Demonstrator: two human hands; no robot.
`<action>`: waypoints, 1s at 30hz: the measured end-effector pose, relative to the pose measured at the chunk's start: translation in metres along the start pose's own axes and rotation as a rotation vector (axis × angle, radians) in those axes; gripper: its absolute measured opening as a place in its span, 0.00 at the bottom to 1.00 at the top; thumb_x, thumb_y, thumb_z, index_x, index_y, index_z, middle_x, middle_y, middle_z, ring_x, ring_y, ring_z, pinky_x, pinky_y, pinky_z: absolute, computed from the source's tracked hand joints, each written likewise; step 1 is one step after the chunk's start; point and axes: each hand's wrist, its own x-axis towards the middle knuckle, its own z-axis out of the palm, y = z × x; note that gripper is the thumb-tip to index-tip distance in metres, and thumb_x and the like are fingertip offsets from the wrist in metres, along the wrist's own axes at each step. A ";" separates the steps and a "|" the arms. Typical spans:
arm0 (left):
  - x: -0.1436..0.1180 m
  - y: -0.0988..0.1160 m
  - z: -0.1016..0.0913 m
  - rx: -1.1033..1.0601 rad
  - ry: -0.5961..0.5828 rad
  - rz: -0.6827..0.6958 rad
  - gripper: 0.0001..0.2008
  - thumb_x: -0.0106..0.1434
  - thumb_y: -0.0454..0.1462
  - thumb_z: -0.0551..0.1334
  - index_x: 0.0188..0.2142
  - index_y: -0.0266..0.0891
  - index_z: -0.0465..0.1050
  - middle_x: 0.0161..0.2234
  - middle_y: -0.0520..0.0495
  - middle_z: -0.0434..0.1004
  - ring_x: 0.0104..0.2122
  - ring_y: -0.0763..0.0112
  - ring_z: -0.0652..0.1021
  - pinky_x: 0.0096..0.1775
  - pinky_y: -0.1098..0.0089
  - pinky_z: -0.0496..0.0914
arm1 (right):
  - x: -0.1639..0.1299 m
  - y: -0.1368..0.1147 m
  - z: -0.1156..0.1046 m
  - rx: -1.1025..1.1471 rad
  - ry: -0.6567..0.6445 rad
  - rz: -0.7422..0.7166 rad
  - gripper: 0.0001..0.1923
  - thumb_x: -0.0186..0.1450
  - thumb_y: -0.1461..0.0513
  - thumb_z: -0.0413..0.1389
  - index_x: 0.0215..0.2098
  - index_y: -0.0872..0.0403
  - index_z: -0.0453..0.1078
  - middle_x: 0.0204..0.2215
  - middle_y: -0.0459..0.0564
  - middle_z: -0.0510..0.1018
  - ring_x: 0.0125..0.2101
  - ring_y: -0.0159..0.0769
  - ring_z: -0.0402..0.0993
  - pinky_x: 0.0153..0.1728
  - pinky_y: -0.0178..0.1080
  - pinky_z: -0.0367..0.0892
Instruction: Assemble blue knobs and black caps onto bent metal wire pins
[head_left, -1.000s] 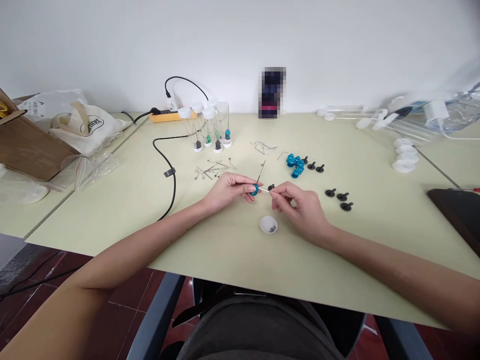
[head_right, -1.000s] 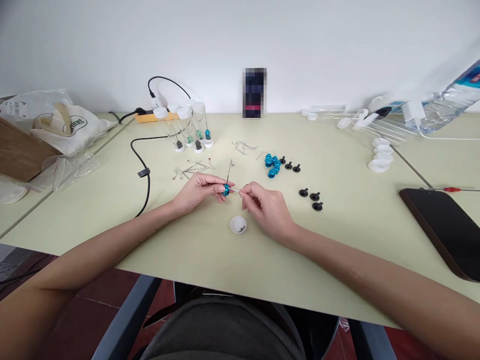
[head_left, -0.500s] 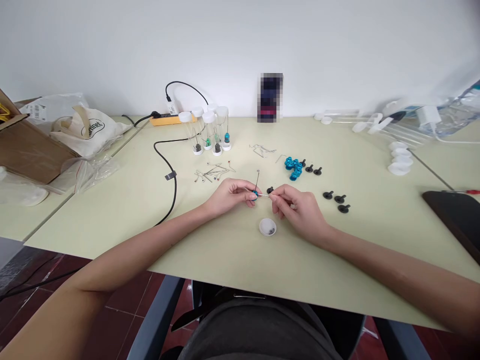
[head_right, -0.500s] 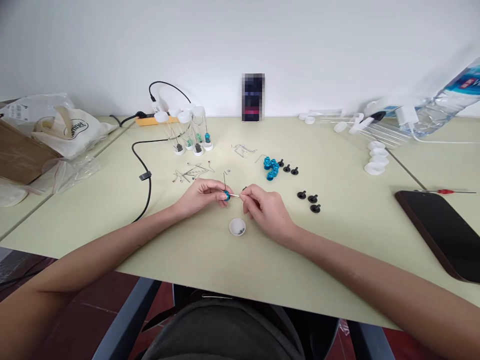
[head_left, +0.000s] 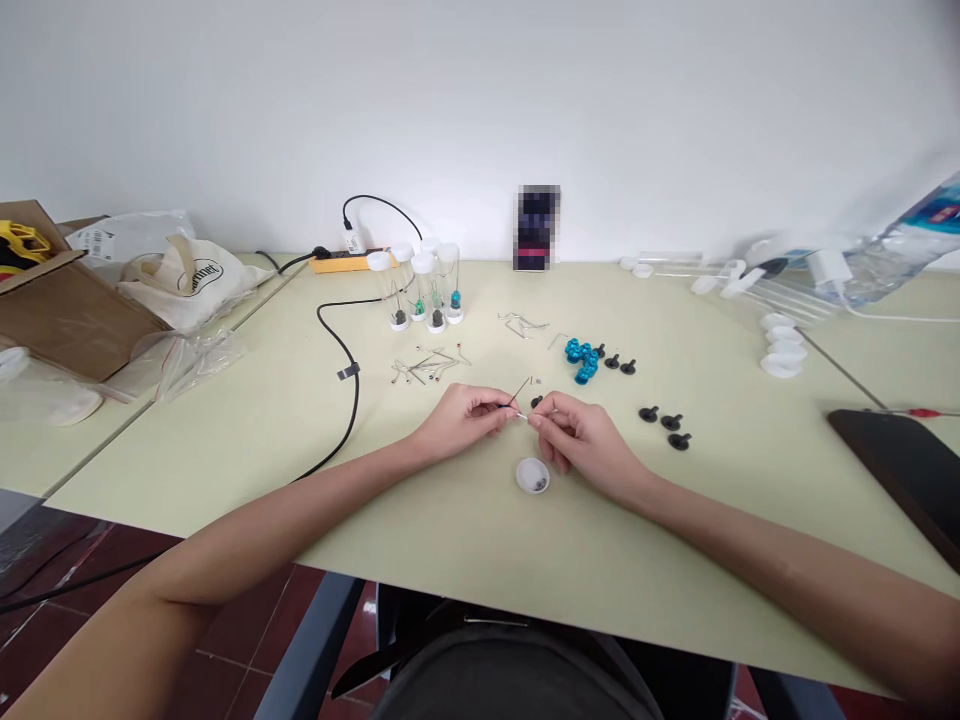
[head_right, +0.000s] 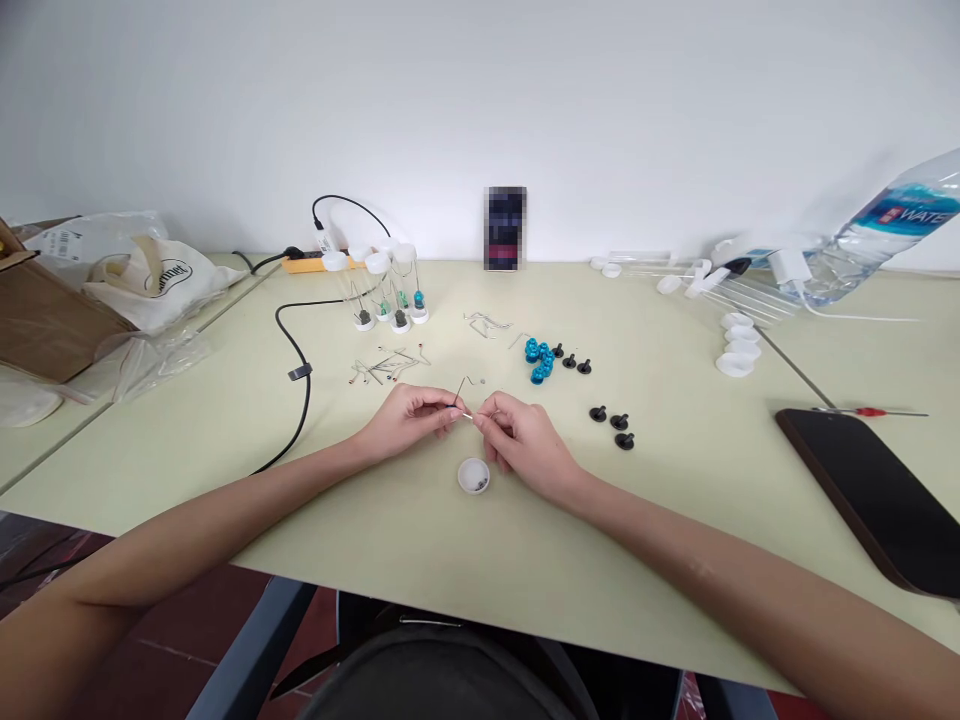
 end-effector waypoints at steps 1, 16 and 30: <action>0.001 0.000 0.000 -0.023 -0.006 -0.009 0.12 0.62 0.43 0.61 0.34 0.37 0.76 0.27 0.51 0.72 0.26 0.75 0.71 0.34 0.73 0.68 | 0.000 0.001 0.001 -0.103 0.030 -0.039 0.11 0.70 0.52 0.47 0.36 0.50 0.63 0.18 0.40 0.72 0.17 0.31 0.66 0.20 0.34 0.61; 0.003 -0.001 -0.007 -0.172 -0.027 -0.069 0.13 0.62 0.43 0.62 0.34 0.33 0.76 0.30 0.47 0.76 0.26 0.77 0.71 0.34 0.73 0.68 | 0.006 0.004 -0.016 -1.359 0.395 -1.028 0.07 0.66 0.72 0.53 0.35 0.58 0.72 0.32 0.50 0.77 0.30 0.34 0.70 0.30 0.37 0.64; 0.004 -0.004 -0.004 -0.120 -0.027 -0.047 0.10 0.59 0.39 0.64 0.35 0.33 0.77 0.26 0.50 0.74 0.27 0.75 0.74 0.36 0.73 0.69 | 0.003 0.023 -0.008 -0.745 0.329 -0.654 0.09 0.70 0.66 0.50 0.36 0.56 0.72 0.29 0.48 0.75 0.26 0.29 0.68 0.26 0.33 0.63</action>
